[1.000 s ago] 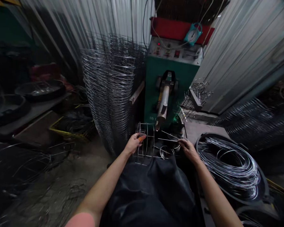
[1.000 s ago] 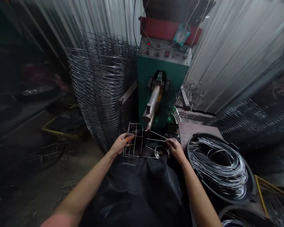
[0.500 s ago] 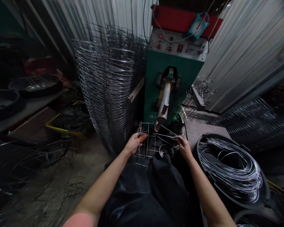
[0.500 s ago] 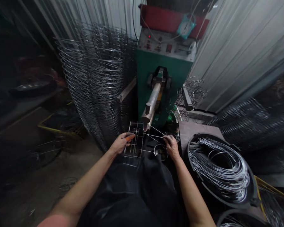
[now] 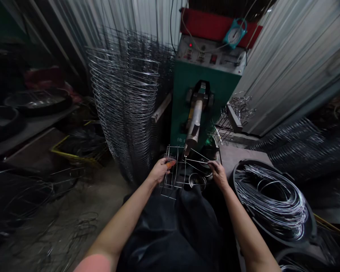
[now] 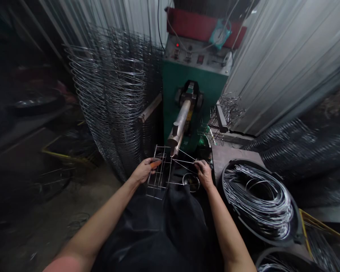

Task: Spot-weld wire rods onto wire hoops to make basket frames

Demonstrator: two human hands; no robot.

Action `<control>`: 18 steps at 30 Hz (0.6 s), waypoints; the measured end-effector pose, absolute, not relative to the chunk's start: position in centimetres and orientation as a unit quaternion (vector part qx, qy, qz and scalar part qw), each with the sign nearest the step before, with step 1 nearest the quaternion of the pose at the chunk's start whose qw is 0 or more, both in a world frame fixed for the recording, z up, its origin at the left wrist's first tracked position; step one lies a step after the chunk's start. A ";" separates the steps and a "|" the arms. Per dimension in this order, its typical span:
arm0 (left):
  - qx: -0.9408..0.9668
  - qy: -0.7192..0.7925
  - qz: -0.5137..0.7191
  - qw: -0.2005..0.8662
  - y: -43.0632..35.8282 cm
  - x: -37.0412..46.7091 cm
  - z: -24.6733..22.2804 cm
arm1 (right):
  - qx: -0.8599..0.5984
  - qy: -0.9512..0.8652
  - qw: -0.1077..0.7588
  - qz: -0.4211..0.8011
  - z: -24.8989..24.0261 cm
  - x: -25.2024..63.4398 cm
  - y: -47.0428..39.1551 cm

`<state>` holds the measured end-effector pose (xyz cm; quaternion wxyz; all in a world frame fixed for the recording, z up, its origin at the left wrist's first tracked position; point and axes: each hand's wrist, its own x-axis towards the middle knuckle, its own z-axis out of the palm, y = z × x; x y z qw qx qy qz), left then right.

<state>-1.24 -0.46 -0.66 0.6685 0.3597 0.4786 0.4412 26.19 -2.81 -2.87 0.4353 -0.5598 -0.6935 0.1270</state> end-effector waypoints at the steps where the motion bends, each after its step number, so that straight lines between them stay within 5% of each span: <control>1: 0.359 0.477 0.441 0.670 -0.3 -1.1 -0.7 | -0.561 -0.694 0.434 0.123 -2.9 26.3 -2.7; 18: 0.357 0.486 0.424 0.676 1.0 -1.0 -0.1 | -0.573 -0.693 0.414 0.140 -2.9 29.2 -2.3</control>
